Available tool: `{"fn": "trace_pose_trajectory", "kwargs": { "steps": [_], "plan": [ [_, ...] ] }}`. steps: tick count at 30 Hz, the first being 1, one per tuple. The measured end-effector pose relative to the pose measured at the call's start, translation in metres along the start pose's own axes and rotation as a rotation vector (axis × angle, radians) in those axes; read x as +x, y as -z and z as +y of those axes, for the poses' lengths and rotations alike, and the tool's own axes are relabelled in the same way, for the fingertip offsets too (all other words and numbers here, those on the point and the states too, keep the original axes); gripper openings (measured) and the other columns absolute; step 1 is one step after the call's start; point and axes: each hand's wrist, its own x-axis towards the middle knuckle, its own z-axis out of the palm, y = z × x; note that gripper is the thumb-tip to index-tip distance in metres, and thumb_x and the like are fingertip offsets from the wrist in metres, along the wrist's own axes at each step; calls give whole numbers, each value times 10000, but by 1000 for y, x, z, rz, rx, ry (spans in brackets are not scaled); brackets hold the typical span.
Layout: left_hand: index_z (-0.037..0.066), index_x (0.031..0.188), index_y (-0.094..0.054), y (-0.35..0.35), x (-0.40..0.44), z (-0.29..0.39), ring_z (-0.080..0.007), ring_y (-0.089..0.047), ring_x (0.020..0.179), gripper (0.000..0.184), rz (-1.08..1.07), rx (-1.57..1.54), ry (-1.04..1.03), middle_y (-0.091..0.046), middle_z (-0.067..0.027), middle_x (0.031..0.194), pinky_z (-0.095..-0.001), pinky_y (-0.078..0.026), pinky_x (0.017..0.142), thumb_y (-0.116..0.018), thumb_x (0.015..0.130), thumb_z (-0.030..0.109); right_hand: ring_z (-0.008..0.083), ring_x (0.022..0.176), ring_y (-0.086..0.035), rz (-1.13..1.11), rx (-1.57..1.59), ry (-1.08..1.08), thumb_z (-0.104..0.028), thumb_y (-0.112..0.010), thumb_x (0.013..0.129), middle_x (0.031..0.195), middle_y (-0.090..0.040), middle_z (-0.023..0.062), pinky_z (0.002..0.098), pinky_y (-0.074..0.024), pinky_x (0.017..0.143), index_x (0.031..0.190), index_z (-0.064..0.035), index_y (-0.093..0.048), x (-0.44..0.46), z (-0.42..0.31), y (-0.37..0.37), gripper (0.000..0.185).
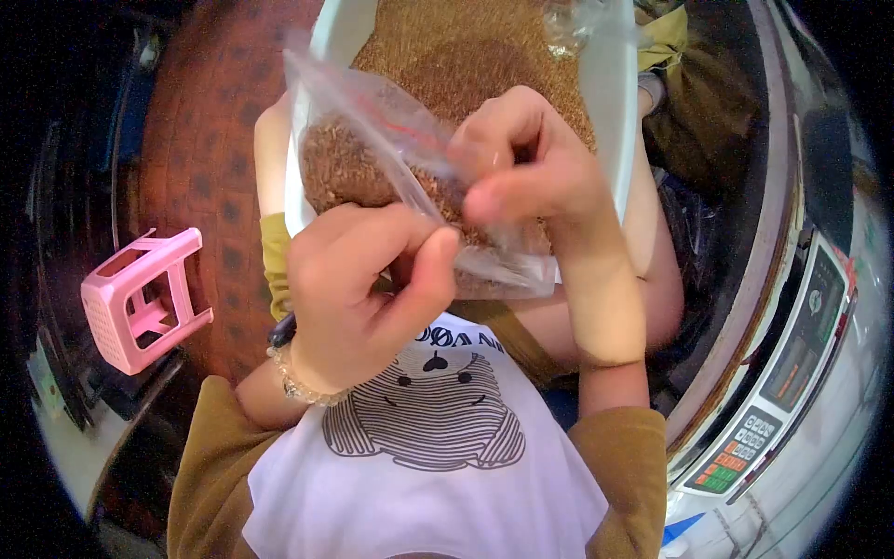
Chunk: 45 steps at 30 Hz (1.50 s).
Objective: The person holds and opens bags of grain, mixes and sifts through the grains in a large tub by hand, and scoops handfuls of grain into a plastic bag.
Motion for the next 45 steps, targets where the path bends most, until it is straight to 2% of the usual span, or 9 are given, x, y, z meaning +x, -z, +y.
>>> {"fn": "trace_pose_trajectory", "kwargs": {
  "steps": [9,12,15,18,26,32,35,41,45],
  "plan": [
    [58,765,-632,2,-4,-8,-215,-502,527,72,-18,-104,-203,-580,-35,627,-316,-380,548,-623,836,60,70,558,-353,296,-77,-1,-149,-751,666,601,-426,-48,238,-247,513,591,-140,-368,-14,6,0,390],
    [21,912,-626,21,-14,-36,-186,-575,711,228,165,-193,-237,-645,-81,807,-305,-415,686,-455,952,166,55,577,-359,358,-159,-21,-141,-749,665,647,-449,-47,222,-261,529,631,-133,-391,-16,0,-7,359],
    [-23,977,-666,25,26,-72,-170,-644,888,335,429,-235,-58,-687,-99,958,-287,-487,808,-468,979,247,40,600,-375,413,-165,-37,-118,-746,658,689,-451,-43,205,-280,546,701,-119,-410,-18,0,-8,339],
    [-61,1259,-575,27,36,-106,-164,-602,1057,477,103,-624,421,-645,-120,1177,-296,-442,958,-436,1033,335,29,620,-385,357,-82,-34,-86,-730,663,718,-439,-42,183,-286,568,803,-110,-416,-15,-2,-7,345],
    [-57,1229,-592,21,54,-91,-137,-599,1058,530,-289,-870,222,-642,-90,1182,-272,-449,952,-502,1004,415,68,761,-416,337,-249,132,1,-679,700,907,-476,-1,202,-325,668,931,-85,-425,-14,-11,-21,354],
    [-53,1310,-548,14,48,-114,-158,-590,1106,571,-10,-736,476,-622,-108,1244,-284,-444,974,-494,1005,427,158,996,-493,149,-1197,424,28,-727,694,1160,-507,104,285,-368,925,991,-49,-540,-10,-42,-14,360],
    [-45,1299,-560,18,52,-125,-146,-592,1089,612,-23,-817,579,-630,-98,1229,-271,-447,958,-492,995,483,238,1136,-464,-122,-1124,373,-87,-844,591,1242,-455,109,378,-352,995,999,-120,-693,-7,-77,-16,437],
    [-38,1253,-593,7,56,-125,-139,-600,1059,683,87,-834,605,-644,-97,1200,-262,-456,929,-491,966,572,166,932,-502,-42,-1515,461,-31,-805,599,1067,-541,73,274,-376,769,856,-60,-715,3,-62,-21,274],
    [-46,1258,-587,7,57,-122,-129,-595,1055,704,25,-844,614,-648,-95,1186,-258,-450,929,-502,956,585,209,977,-525,-131,-1258,459,-16,-803,595,1053,-626,85,324,-409,818,887,-59,-765,14,-55,-17,298]
  ]
}}
